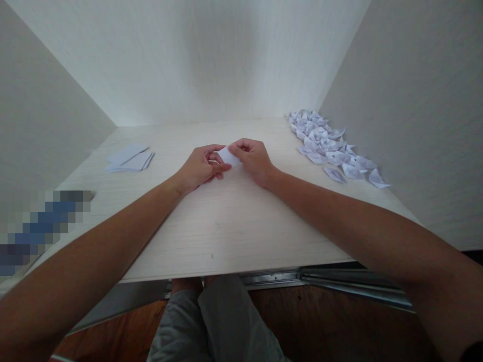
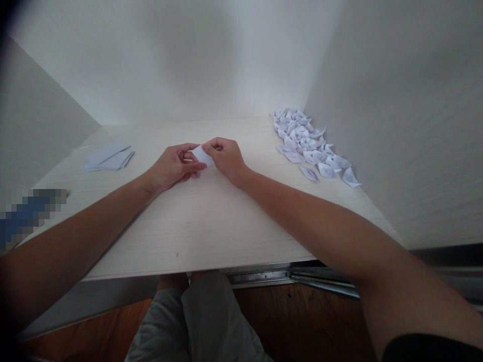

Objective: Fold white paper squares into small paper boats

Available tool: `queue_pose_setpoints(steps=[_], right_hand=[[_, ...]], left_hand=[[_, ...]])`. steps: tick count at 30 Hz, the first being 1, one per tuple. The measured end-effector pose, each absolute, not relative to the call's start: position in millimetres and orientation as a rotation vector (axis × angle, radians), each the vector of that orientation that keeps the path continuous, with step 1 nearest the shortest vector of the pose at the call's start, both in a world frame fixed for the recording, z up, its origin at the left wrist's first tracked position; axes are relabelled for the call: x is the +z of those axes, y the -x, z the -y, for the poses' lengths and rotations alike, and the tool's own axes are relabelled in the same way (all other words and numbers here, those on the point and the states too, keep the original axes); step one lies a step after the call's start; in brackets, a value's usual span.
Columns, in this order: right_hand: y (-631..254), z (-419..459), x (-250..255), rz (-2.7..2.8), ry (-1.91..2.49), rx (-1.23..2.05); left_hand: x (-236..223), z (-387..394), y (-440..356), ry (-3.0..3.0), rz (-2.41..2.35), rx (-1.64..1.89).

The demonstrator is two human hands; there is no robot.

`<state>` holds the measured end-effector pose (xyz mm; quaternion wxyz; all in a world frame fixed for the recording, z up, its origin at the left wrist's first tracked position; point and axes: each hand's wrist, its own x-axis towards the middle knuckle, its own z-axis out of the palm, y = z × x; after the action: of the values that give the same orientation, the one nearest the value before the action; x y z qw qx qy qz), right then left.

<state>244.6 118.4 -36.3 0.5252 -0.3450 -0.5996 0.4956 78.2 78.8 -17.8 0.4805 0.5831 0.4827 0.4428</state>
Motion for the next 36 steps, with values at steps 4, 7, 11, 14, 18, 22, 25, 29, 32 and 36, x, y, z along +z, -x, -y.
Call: queue_pose_setpoints(steps=[4, 7, 11, 14, 18, 22, 25, 29, 32, 36], right_hand=[[-246, -118, -35, 1.436, 0.853, 1.149], [-246, -117, -34, 1.465, 0.863, 1.132], [-246, -116, -33, 1.506, 0.862, 1.118], [-247, -117, -34, 1.535, 0.855, 1.127], [-247, -117, -37, 1.537, 0.858, 1.137], [-247, -117, -36, 1.542, 0.863, 1.160], [-247, -116, -36, 1.543, 0.844, 1.213], [-248, -116, -35, 1.529, 0.798, 1.294], [-249, -116, -33, 1.502, 0.770, 1.378], [-252, -116, -31, 1.472, 0.751, 1.509]], left_hand=[[-20, -79, -76, -1.395, -1.164, 1.135], [-22, -80, -73, -1.364, -1.143, 1.131], [-24, -82, -72, -1.341, -1.097, 1.128], [-27, -82, -72, -1.356, -1.098, 1.163], [-28, -79, -73, -1.444, -1.097, 1.238], [-29, -77, -74, -1.534, -1.119, 1.346], [-29, -77, -73, -1.581, -1.122, 1.416], [-27, -76, -72, -1.558, -1.095, 1.438], [-25, -75, -73, -1.487, -1.056, 1.511], [-24, -74, -75, -1.459, -1.009, 1.630]])
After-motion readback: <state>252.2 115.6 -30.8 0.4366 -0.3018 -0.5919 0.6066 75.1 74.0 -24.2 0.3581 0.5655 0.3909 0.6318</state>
